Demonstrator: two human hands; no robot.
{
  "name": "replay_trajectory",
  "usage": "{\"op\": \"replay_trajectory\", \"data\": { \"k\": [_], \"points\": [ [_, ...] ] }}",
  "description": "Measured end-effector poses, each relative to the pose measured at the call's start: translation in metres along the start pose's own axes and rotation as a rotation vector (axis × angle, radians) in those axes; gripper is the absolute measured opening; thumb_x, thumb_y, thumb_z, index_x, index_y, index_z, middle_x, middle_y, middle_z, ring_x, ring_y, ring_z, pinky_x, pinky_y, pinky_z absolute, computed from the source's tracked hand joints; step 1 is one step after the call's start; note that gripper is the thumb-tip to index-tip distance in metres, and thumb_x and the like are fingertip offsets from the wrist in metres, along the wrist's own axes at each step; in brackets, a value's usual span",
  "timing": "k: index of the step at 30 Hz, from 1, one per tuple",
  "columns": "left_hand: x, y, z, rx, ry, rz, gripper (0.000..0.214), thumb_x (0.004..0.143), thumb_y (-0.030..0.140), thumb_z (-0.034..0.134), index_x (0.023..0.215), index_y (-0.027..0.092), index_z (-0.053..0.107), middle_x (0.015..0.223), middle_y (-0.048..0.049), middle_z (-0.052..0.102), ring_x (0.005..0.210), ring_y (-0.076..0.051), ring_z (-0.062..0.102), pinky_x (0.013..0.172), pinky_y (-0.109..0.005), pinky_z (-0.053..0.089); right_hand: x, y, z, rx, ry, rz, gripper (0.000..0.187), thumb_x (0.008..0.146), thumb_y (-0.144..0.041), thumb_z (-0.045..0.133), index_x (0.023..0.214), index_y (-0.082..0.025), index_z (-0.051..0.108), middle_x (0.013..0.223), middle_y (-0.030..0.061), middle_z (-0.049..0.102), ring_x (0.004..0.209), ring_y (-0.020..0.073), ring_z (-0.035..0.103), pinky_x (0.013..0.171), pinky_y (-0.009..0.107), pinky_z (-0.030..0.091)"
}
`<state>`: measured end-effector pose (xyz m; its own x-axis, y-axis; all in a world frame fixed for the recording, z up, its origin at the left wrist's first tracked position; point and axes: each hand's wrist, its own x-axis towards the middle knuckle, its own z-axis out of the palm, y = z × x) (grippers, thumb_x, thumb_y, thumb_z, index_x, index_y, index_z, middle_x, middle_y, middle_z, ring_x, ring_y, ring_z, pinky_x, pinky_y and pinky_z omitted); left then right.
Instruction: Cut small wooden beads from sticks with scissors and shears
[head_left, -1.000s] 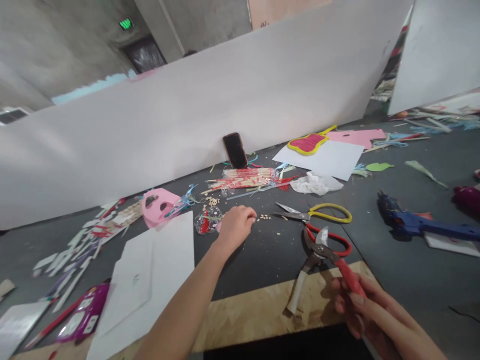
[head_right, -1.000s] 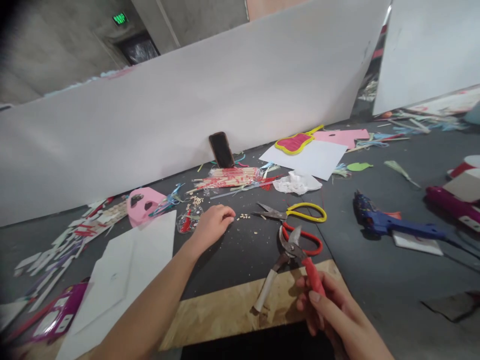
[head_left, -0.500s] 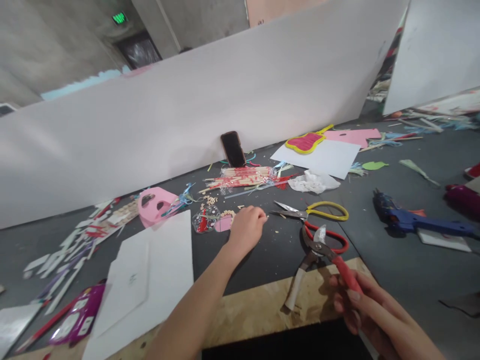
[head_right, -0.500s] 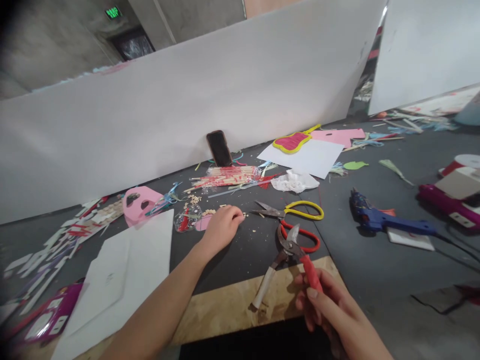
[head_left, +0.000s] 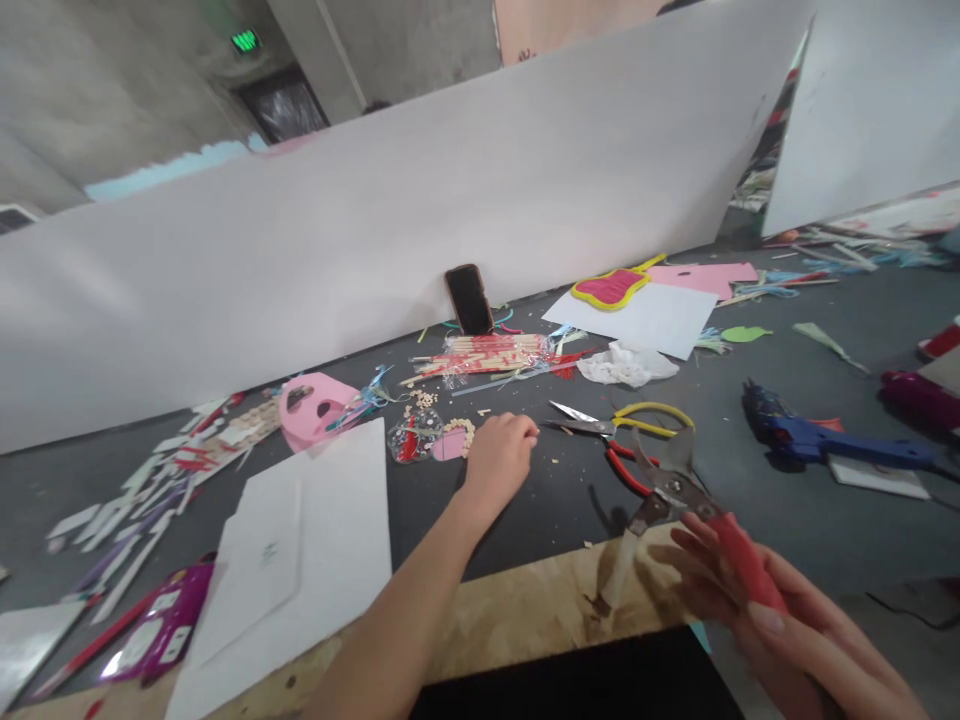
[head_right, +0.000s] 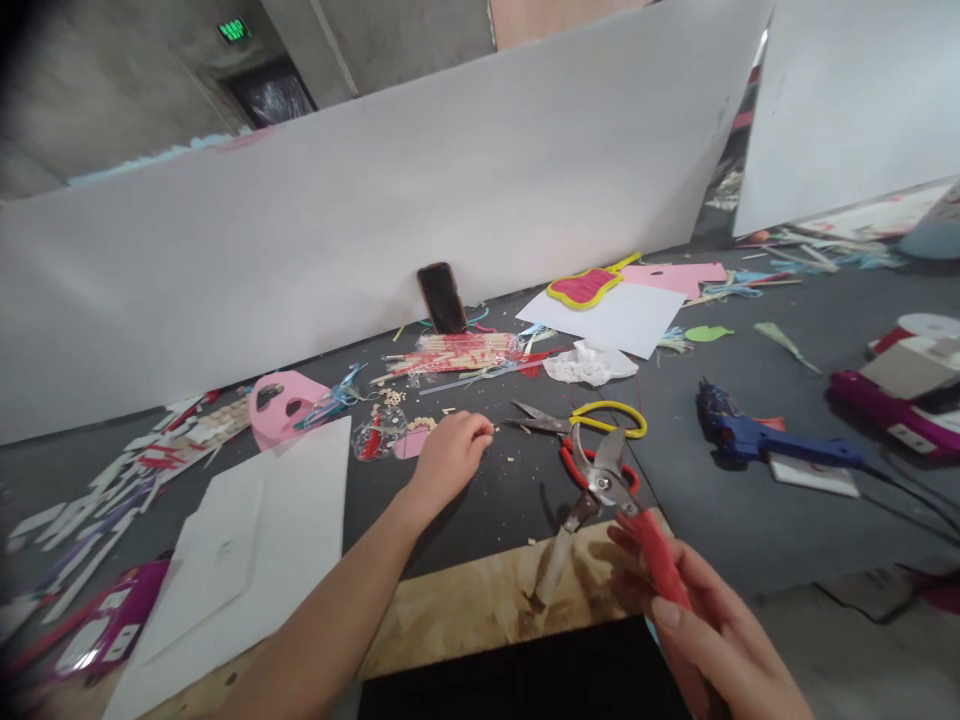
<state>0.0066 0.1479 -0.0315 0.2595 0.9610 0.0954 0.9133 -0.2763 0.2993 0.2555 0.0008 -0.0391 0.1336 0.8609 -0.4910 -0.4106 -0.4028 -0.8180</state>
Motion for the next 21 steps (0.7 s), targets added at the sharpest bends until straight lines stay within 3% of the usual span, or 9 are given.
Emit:
{"op": "replay_trajectory", "data": {
  "k": [4, 10, 14, 21],
  "points": [
    [0.008, 0.018, 0.013, 0.047, -0.027, 0.107, 0.024, 0.091, 0.021, 0.046, 0.101, 0.026, 0.068, 0.096, -0.0029, 0.066, 0.091, -0.020, 0.055, 0.082, -0.031, 0.041, 0.001, -0.009, 0.004, 0.118, -0.040, 0.015, 0.059, 0.063, -0.042, 0.074, 0.120, -0.031, 0.062, 0.123, 0.0102, 0.065, 0.113, 0.0354, 0.058, 0.090, 0.044, 0.051],
    [0.024, 0.023, 0.022, 0.113, -0.043, 0.177, 0.031, 0.091, 0.015, 0.041, 0.104, 0.025, 0.067, 0.097, -0.0060, 0.065, 0.094, -0.022, 0.052, 0.080, -0.034, 0.040, -0.001, 0.002, -0.002, 0.154, -0.010, 0.018, 0.066, 0.068, -0.039, 0.072, 0.130, -0.031, 0.052, 0.115, 0.0093, 0.069, 0.115, 0.0308, 0.058, 0.090, 0.040, 0.052],
    [0.032, 0.022, 0.019, 0.109, -0.059, 0.214, 0.024, 0.091, 0.017, 0.043, 0.095, 0.020, 0.067, 0.098, -0.0085, 0.064, 0.095, -0.024, 0.051, 0.080, -0.035, 0.040, -0.005, 0.001, 0.000, 0.121, -0.051, -0.037, 0.058, 0.069, -0.042, 0.071, 0.124, -0.031, 0.057, 0.112, 0.0086, 0.070, 0.113, 0.0316, 0.059, 0.090, 0.041, 0.052],
    [0.034, 0.026, 0.011, -0.060, -0.043, 0.201, 0.016, 0.086, 0.013, 0.048, 0.081, 0.018, 0.062, 0.099, -0.0101, 0.065, 0.101, -0.026, 0.053, 0.086, -0.039, 0.040, -0.013, -0.026, 0.028, -0.031, -0.142, -0.057, 0.040, 0.074, -0.040, 0.067, 0.113, -0.030, 0.064, 0.126, 0.0065, 0.063, 0.113, 0.0305, 0.059, 0.097, 0.044, 0.046]
  ]
}}
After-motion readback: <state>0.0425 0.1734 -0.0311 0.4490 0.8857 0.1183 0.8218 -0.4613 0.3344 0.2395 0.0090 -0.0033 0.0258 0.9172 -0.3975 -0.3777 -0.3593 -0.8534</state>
